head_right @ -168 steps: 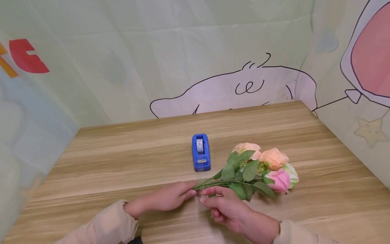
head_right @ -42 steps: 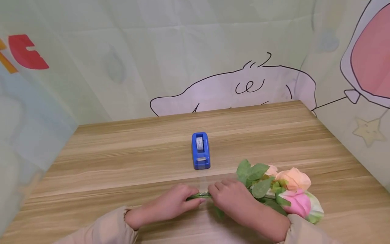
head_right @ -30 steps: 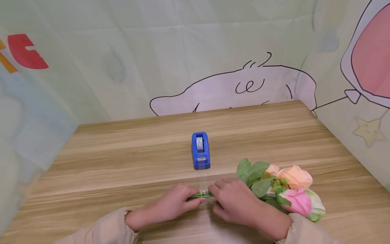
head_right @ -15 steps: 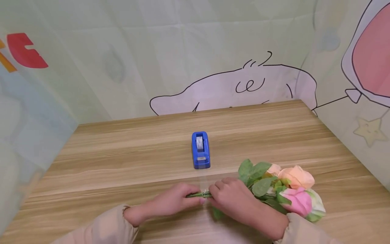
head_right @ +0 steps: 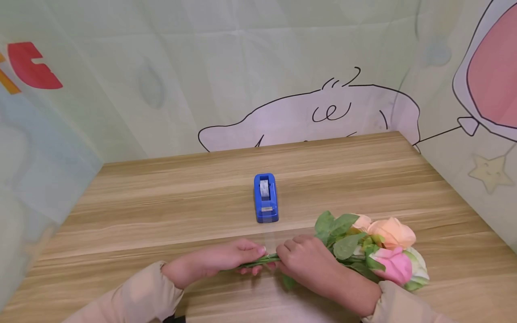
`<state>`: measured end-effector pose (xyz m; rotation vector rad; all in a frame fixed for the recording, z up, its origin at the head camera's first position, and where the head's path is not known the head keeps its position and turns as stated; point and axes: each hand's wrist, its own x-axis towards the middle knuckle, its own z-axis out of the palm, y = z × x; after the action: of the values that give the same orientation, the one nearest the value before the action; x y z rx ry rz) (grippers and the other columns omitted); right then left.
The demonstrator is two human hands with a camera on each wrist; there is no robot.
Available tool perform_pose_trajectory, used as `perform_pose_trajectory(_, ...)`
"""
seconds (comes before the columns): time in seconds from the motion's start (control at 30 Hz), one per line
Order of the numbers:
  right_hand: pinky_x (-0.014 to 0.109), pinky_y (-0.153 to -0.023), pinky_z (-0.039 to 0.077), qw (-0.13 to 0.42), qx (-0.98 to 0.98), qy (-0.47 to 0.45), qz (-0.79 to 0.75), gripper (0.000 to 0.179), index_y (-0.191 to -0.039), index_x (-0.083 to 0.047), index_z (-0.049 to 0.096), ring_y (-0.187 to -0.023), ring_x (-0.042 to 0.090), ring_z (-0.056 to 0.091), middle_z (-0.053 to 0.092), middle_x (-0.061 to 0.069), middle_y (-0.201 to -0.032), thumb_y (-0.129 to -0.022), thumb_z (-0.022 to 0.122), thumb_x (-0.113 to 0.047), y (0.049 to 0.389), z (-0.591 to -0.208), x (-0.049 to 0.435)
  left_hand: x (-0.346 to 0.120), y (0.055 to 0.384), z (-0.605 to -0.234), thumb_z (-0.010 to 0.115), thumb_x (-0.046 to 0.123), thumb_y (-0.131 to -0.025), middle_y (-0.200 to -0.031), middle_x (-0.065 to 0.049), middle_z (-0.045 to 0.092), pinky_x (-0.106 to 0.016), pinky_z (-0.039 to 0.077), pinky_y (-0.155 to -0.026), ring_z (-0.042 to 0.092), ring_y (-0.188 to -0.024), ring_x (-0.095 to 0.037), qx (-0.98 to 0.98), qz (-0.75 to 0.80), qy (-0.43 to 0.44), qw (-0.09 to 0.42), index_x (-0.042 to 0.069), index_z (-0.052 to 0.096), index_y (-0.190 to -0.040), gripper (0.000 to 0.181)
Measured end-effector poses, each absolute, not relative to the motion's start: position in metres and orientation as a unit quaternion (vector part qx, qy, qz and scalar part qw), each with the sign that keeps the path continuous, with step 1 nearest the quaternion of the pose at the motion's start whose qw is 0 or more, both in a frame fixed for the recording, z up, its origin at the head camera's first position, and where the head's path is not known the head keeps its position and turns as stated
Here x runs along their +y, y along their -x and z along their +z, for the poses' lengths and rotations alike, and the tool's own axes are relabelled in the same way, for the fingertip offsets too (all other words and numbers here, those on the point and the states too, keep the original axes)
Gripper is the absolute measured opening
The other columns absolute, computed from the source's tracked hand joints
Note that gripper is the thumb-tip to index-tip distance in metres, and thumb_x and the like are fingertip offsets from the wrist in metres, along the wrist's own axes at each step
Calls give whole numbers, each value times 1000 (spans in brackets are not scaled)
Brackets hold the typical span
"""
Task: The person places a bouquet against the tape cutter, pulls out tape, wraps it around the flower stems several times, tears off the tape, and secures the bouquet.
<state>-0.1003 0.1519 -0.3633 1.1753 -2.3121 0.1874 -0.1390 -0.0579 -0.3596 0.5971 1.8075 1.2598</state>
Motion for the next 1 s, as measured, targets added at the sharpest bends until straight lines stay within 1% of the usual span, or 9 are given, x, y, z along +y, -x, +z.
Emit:
perform_pose_trajectory(0.13,15,-45,34,268,-856,-437,67,29,-68,-14,54,-49,4,40,52,-8,-59,-65,82,-23,100,-364,152,-57,140,-360,41,23,-100,-68,3,54,-17,32,-52,39,-55,-7,711,506,-234,428,-1,66,-104,35)
perform_pose_trajectory(0.27,15,-45,34,267,-856,-437,68,28,-68,-14,55,-49,4,41,53,-8,-60,-66,81,-23,100,-364,152,-57,139,-361,43,23,-99,-69,3,55,-17,33,-53,40,-57,-7,713,511,-222,426,0,66,-104,33)
perform_pose_trajectory(0.4,15,-45,34,268,-857,-435,71,27,-69,-14,55,-49,4,40,53,-8,-60,-66,81,-22,101,-364,152,-56,137,-361,46,24,-98,-72,2,58,-19,34,-55,42,-58,-9,723,518,-204,410,2,67,-103,31)
perform_pose_trajectory(0.6,15,-45,36,276,-855,-435,70,24,-71,-13,58,-50,5,43,55,-7,-61,-65,81,-19,101,-364,152,-58,134,-360,51,21,-96,-72,2,62,-19,35,-55,43,-58,-9,718,542,-188,395,0,68,-101,27)
perform_pose_trajectory(0.8,15,-46,35,285,-850,-437,75,19,-71,-13,59,-50,4,43,54,-7,-60,-65,77,-15,102,-365,152,-57,132,-359,56,20,-93,-69,4,62,-20,36,-55,44,-58,-9,733,541,-183,371,-2,69,-95,26)
perform_pose_trajectory(0.9,15,-46,36,289,-847,-439,78,17,-73,-12,60,-51,4,44,55,-7,-61,-66,75,-14,102,-364,152,-57,132,-358,57,19,-93,-69,3,62,-19,36,-55,45,-58,-9,740,537,-181,363,-3,69,-93,25)
perform_pose_trajectory(1.0,16,-48,39,293,-844,-443,78,17,-75,-11,62,-52,5,47,56,-6,-63,-66,76,-15,102,-364,153,-57,132,-357,55,16,-94,-69,2,63,-19,38,-57,47,-63,-9,740,541,-181,357,-5,69,-93,25)
